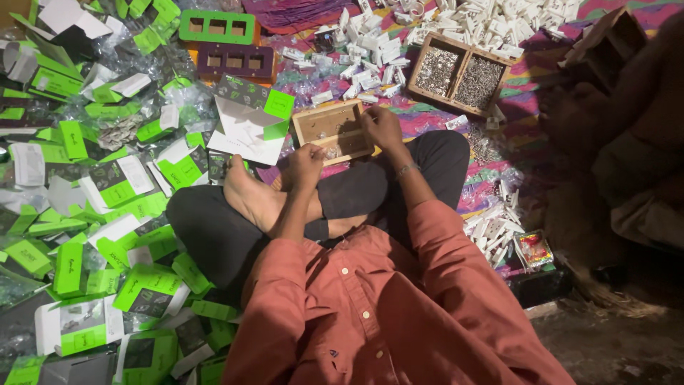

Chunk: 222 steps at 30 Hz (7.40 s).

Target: The person sits on a mat and assembles small white plastic electrical components by hand. They pick up individual pieces, fit them together, and place the assembled units into a small wooden box. The workspace is surrounded by packaging materials and loose parts.

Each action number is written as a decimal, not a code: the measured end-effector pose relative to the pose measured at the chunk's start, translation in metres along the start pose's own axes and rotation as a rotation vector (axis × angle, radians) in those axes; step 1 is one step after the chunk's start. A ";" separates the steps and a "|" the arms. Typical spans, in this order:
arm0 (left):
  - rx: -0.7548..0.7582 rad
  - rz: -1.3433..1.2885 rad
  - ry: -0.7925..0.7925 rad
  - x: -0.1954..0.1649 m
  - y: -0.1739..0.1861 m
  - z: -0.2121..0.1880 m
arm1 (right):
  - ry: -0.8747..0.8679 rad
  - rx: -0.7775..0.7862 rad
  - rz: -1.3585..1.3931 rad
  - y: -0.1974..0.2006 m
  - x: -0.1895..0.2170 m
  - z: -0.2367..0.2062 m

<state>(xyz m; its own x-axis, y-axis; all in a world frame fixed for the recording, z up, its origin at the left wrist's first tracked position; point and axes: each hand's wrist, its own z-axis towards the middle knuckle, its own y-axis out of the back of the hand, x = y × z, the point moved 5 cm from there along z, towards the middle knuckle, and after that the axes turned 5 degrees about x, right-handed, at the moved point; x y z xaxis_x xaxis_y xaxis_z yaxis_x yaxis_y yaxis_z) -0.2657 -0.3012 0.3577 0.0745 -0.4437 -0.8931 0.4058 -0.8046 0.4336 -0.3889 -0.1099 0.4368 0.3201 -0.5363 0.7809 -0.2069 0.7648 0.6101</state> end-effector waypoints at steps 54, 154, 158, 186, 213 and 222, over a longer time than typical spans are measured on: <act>0.046 0.023 -0.159 -0.001 0.001 0.000 | 0.240 0.724 -0.263 -0.087 0.047 -0.025; 0.199 -0.685 0.087 -0.016 0.012 0.016 | 0.028 0.376 0.254 -0.063 0.080 -0.013; 0.197 -0.597 0.082 -0.018 0.014 0.017 | 0.086 0.338 0.206 -0.064 0.081 -0.012; 0.137 -0.700 0.155 -0.016 0.027 0.018 | 0.035 0.372 0.333 -0.058 0.108 -0.017; 0.093 -0.961 0.294 -0.017 0.041 0.017 | 0.121 0.566 0.530 -0.079 0.126 -0.027; 0.142 -1.113 0.467 -0.015 0.040 0.016 | -0.150 0.562 0.717 -0.088 0.111 -0.023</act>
<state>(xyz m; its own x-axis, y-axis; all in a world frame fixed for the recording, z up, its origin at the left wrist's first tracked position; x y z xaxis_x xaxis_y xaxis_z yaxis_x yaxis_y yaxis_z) -0.2652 -0.3328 0.3905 0.0815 0.6781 -0.7304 0.3558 -0.7044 -0.6142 -0.3139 -0.2283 0.4662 -0.1733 -0.0717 0.9823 -0.7402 0.6674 -0.0819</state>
